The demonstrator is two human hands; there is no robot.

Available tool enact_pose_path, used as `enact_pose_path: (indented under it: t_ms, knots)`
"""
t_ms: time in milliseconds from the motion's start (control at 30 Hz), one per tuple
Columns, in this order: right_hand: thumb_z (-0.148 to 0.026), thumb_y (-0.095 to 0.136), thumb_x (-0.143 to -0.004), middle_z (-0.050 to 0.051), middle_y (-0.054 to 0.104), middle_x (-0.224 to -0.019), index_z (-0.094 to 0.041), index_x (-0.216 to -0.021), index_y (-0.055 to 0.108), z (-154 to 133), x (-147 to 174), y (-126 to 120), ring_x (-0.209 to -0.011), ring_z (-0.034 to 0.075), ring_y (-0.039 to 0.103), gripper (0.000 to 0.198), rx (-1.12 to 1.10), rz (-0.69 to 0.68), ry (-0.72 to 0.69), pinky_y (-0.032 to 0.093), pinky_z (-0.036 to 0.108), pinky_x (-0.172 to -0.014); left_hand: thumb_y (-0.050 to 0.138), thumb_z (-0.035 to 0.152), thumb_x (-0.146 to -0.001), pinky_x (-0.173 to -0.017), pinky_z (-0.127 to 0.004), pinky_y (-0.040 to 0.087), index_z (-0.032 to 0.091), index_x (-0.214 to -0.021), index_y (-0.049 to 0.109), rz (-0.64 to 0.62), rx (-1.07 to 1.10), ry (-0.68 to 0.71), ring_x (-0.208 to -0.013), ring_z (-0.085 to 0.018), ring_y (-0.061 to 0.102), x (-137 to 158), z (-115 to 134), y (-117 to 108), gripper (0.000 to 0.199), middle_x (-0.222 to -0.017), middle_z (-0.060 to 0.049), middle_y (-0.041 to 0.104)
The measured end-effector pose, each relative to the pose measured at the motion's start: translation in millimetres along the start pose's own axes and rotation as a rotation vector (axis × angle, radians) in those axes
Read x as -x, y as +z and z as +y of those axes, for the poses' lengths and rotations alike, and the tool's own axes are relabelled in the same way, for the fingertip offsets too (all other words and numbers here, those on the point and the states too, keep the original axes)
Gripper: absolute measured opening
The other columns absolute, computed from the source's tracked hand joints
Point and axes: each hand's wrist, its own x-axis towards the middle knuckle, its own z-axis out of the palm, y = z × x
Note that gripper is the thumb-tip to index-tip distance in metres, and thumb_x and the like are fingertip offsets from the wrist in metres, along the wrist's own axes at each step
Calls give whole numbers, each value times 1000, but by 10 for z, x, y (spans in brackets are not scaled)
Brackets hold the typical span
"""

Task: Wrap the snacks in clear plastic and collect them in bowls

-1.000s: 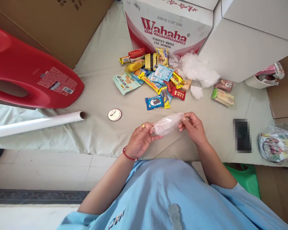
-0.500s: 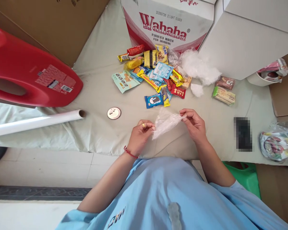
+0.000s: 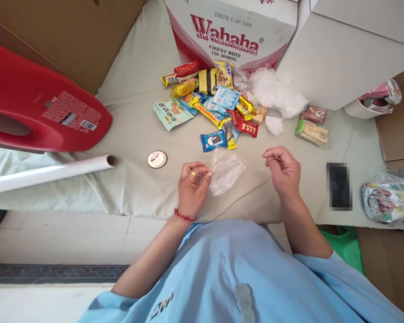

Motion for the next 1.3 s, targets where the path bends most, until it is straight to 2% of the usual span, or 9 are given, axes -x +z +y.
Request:
enact_pose_path:
  t_ms: [167, 333, 500, 633, 733, 867, 1133, 1200, 1300]
  knots:
    - [-34, 66, -97, 9, 66, -115, -24, -117, 69, -147, 63, 478, -87, 18, 63, 23, 138, -408, -184, 55, 31, -76, 67, 40, -96, -90, -32, 56, 24, -98, 77, -32, 33, 6, -107, -19, 64, 49, 72, 29, 19, -114, -7, 61]
    - [-26, 55, -99, 5, 66, -95, -24, -98, 70, 11, 104, 635, -83, 17, 64, 14, 47, -418, -109, 53, 31, -76, 77, 30, -83, -94, -31, 55, 22, -93, 74, 135, 170, -117, -104, -18, 64, 12, -61, -53, 14, -109, -5, 63]
    - [-37, 68, -93, 0, 61, -85, -24, -92, 68, 66, 73, 484, -68, 13, 55, 13, -183, -274, 109, 47, 28, -63, 85, 38, -74, -87, -29, 57, 20, -96, 68, 234, 287, -276, -94, -16, 63, -18, -146, -110, 33, -99, -3, 64]
    - [-32, 70, -93, 0, 62, -86, -25, -91, 72, 57, 73, 441, -71, 13, 56, 8, -158, -241, 46, 46, 28, -65, 73, 67, -82, -67, -29, 56, 19, -95, 71, -78, 434, -452, -83, -18, 63, 11, 15, -43, 49, -95, -6, 68]
    - [-27, 68, -95, 1, 66, -88, -26, -98, 75, 40, 91, 460, -73, 14, 60, 8, -92, -296, -44, 48, 29, -68, 79, 65, -78, -68, -28, 54, 18, -81, 72, -213, 422, -454, -76, -16, 61, 8, 84, 31, 47, -80, -3, 67]
    - [-32, 66, -97, 4, 73, -95, -28, -102, 77, 28, 108, 446, -84, 18, 68, 13, -62, -287, -39, 54, 33, -76, 85, 54, -75, -64, -25, 46, 19, -67, 64, -37, 421, -415, -63, -11, 52, -49, 24, 43, 41, -64, 3, 59]
    - [-32, 76, -91, 4, 76, -104, -31, -94, 78, 153, 105, 53, -103, 23, 70, 4, -244, -109, 41, 56, 40, -90, 92, 55, -66, -68, -24, 53, 21, -76, 59, 124, 614, -486, -72, -10, 60, -103, -46, -113, 49, -76, 3, 65]
    - [-29, 76, -90, 5, 75, -109, -31, -95, 78, 241, 121, -141, -106, 23, 70, 6, -208, -164, 43, 56, 41, -91, 93, 55, -65, -74, -26, 58, 21, -79, 58, 176, 624, -487, -76, -11, 63, -117, -49, -130, 51, -81, 3, 66]
    - [-27, 69, -92, 5, 76, -111, -29, -93, 80, 326, 122, -431, -102, 23, 71, 10, 9, -380, 51, 56, 42, -91, 93, 56, -65, -78, -28, 60, 21, -80, 58, 217, 616, -466, -80, -12, 67, -138, -55, -122, 52, -85, 2, 69]
